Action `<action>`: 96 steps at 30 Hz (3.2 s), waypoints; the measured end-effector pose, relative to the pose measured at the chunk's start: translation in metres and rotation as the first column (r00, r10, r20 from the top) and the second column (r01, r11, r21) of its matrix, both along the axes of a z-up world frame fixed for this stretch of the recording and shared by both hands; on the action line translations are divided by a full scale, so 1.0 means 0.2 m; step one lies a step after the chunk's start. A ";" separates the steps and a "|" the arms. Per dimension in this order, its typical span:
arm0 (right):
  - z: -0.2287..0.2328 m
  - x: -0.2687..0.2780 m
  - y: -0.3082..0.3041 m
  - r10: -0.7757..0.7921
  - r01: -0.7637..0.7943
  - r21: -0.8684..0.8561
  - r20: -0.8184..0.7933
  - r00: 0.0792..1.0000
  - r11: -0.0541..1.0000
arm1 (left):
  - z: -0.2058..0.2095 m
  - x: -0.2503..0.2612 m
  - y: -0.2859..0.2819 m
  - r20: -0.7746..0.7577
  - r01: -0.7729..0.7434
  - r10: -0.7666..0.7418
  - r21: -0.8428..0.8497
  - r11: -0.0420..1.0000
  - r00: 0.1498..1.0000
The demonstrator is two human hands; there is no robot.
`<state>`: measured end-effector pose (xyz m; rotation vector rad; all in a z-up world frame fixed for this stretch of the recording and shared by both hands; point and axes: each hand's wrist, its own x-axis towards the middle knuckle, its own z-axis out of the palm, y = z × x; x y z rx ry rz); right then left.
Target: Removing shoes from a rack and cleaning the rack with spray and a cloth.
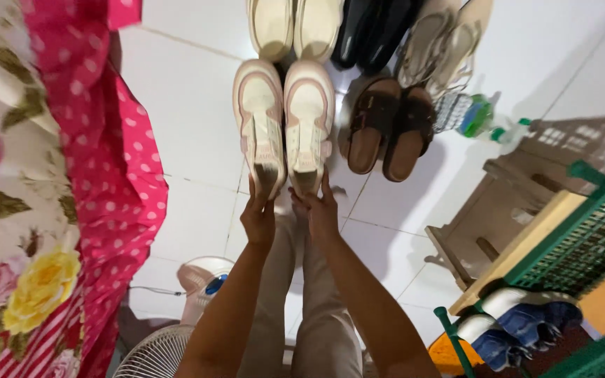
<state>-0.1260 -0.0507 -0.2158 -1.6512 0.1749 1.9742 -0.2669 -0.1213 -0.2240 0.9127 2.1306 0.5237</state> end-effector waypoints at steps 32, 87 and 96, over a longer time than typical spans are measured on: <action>-0.67 0.24 -0.27 0.522 -0.663 0.079 0.550 0.652 0.745 | -0.17 0.03 0.10 0.049 0.203 -0.208 0.091 0.975 0.977; 1.17 1.63 -1.20 -0.278 0.511 0.092 0.912 0.302 0.855 | 1.13 2.22 0.12 0.009 0.855 -0.876 0.223 -0.469 -0.482; 0.93 1.88 -1.33 -0.228 0.478 0.114 0.955 0.189 0.871 | 0.80 2.65 -0.10 -0.018 0.902 -0.907 0.098 -0.421 -0.421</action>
